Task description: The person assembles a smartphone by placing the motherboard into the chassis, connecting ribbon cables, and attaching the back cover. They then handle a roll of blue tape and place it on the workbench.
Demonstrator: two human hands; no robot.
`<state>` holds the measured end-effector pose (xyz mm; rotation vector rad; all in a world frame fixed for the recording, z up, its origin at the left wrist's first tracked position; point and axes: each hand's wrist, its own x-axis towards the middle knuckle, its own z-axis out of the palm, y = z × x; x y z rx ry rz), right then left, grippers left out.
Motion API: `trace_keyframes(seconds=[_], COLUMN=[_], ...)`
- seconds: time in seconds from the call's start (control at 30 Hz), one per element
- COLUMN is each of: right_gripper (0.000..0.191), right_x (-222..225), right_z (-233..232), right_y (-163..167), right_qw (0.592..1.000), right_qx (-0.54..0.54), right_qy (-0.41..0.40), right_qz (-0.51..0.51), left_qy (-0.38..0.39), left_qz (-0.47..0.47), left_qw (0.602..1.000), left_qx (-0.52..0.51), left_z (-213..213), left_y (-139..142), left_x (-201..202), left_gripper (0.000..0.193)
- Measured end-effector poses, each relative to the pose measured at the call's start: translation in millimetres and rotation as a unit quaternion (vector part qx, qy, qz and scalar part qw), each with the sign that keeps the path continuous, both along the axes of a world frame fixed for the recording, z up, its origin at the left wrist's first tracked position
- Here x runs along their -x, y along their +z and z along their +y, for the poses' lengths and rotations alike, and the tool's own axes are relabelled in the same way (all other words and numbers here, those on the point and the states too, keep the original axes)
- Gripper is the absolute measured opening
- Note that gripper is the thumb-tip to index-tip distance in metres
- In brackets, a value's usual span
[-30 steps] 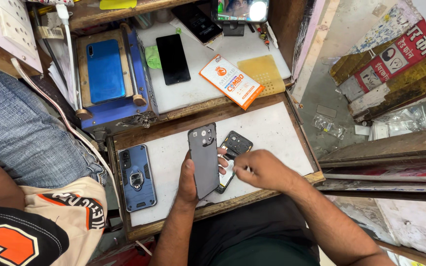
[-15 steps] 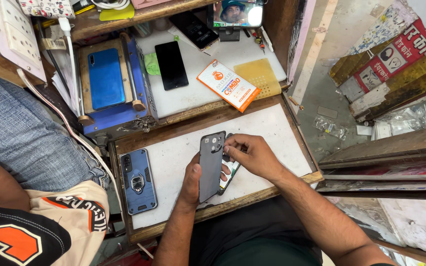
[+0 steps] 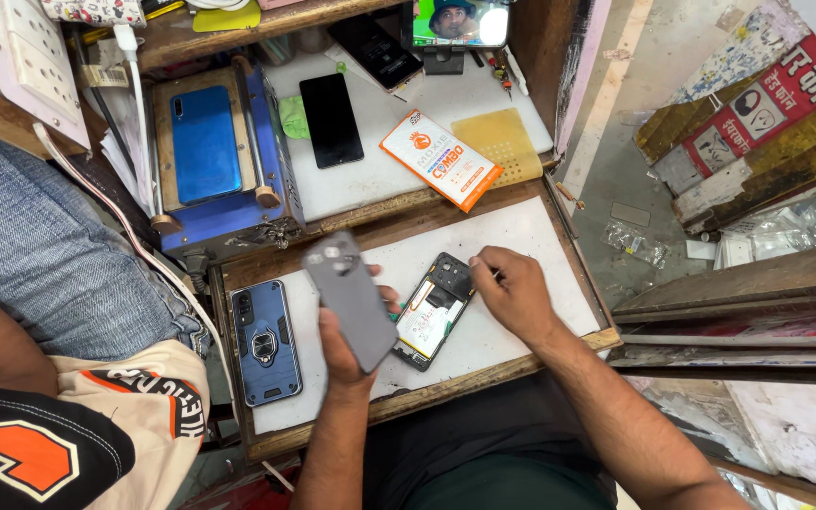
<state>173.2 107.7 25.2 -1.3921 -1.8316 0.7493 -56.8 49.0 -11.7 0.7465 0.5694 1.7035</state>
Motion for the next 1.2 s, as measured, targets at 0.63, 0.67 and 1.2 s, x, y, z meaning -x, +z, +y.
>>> trace_keyframes(seconds=[0.63, 0.67, 1.2], right_gripper=[0.037, 0.041, 0.021], right_x=[19, 21, -15], right_z=[-25, -25, -34], right_y=[-12, -12, -13], right_qw=[0.954, 0.955, 0.99], right_qx=[-0.077, -0.083, 0.067], right_qy=[0.191, 0.19, -0.035], right_qz=[-0.218, -0.214, 0.118], left_qy=[0.121, 0.13, -0.026], left_qz=[0.217, 0.226, 0.33], left_qw=[0.966, 0.962, 0.914], left_qx=[0.065, 0.074, 0.234], left_z=[-29, -30, -58], left_y=[-9, -8, -11], left_x=[47, 51, 26], left_gripper=[0.084, 0.082, 0.063])
